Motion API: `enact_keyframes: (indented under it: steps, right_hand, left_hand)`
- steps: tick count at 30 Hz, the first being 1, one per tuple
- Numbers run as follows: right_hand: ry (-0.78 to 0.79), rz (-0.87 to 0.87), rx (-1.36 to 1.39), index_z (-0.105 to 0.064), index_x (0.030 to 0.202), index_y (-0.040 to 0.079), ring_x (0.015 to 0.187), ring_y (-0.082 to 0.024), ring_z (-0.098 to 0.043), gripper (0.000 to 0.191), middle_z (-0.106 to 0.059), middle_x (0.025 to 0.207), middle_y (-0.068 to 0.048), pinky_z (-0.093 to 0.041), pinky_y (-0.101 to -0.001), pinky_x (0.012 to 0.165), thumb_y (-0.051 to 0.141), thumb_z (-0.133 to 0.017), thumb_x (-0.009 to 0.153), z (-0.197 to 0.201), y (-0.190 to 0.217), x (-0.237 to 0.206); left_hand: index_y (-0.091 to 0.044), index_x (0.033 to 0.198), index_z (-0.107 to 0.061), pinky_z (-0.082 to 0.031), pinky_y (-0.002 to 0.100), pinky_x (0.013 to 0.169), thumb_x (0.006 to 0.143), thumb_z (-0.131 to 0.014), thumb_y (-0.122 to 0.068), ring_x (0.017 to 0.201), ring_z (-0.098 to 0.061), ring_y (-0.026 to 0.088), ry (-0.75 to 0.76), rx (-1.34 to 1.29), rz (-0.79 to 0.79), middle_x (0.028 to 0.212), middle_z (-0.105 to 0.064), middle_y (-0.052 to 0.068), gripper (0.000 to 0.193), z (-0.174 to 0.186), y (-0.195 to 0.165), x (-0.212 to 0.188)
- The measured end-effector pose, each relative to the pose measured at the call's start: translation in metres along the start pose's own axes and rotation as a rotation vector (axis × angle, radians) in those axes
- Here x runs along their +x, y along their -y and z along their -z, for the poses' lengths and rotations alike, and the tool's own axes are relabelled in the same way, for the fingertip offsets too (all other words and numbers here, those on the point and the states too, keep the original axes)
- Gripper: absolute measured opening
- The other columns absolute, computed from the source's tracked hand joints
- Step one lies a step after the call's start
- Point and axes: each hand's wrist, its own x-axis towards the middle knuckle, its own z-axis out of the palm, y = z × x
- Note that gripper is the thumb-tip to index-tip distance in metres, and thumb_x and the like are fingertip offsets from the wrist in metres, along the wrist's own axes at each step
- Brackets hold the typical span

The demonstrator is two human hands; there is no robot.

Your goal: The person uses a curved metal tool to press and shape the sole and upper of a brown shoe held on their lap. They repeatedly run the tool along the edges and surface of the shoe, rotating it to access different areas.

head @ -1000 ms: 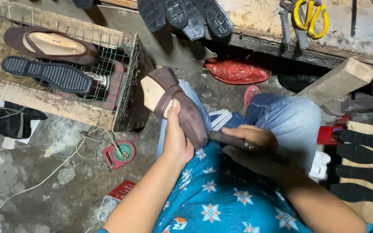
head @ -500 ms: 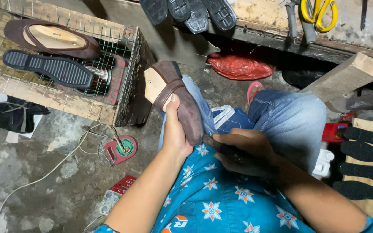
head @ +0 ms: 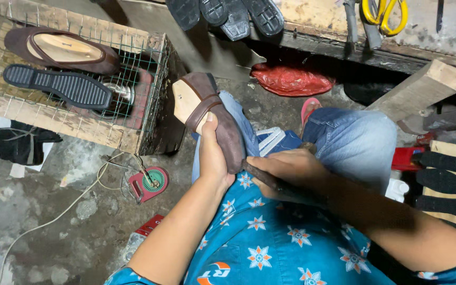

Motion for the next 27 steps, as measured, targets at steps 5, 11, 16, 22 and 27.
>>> enact_keyframes:
  steps: [5,11,16,22,27]
  right_hand:
    - [-0.119,0.02,-0.11,-0.06,0.129,0.006,0.078,-0.026,-0.071,0.051,-0.07,0.089,-0.007,-0.055,-0.0348,0.068,0.016,-0.081,0.084,0.015,0.018,0.003]
    - [-0.146,0.109,-0.091,-0.06,0.128,0.001,0.064,-0.024,-0.067,0.054,-0.067,0.076,-0.006,-0.05,-0.0368,0.058,0.015,-0.084,0.083,0.017,0.029,0.007]
    - [-0.149,0.16,-0.159,-0.057,0.13,0.0,0.065,-0.025,-0.065,0.056,-0.065,0.076,-0.007,-0.049,-0.0377,0.058,0.015,-0.083,0.084,0.019,0.027,0.009]
    - [-0.176,0.274,-0.29,-0.056,0.132,0.0,0.067,-0.023,-0.064,0.055,-0.065,0.079,-0.005,-0.048,-0.0372,0.059,0.014,-0.083,0.086,0.011,0.015,0.011]
    - [-0.055,0.267,-0.421,-0.058,0.133,-0.002,0.065,-0.023,-0.063,0.059,-0.061,0.074,-0.005,-0.048,-0.038,0.057,0.018,-0.081,0.082,0.005,0.002,0.009]
  left_hand:
    - [-0.007,0.138,-0.055,-0.047,0.039,0.105,0.088,-0.059,-0.063,0.12,-0.061,0.024,0.044,-0.067,0.093,0.131,-0.065,0.01,0.075,-0.009,-0.008,-0.009]
    - [-0.011,0.133,-0.059,-0.046,0.042,0.105,0.087,-0.058,-0.064,0.12,-0.06,0.025,0.036,-0.079,0.098,0.129,-0.066,0.008,0.07,-0.023,-0.023,-0.021]
    - [-0.01,0.134,-0.058,-0.046,0.043,0.107,0.086,-0.058,-0.065,0.121,-0.06,0.025,0.035,-0.081,0.121,0.131,-0.066,0.008,0.073,-0.026,-0.025,-0.024]
    - [-0.009,0.14,-0.054,-0.043,0.043,0.11,0.085,-0.058,-0.066,0.127,-0.057,0.025,0.046,-0.063,0.106,0.138,-0.062,0.009,0.08,-0.024,-0.022,-0.021]
    - [-0.008,0.145,-0.048,-0.04,0.042,0.113,0.084,-0.057,-0.067,0.133,-0.054,0.026,0.001,-0.003,0.112,0.146,-0.058,0.01,0.085,-0.021,-0.019,-0.019]
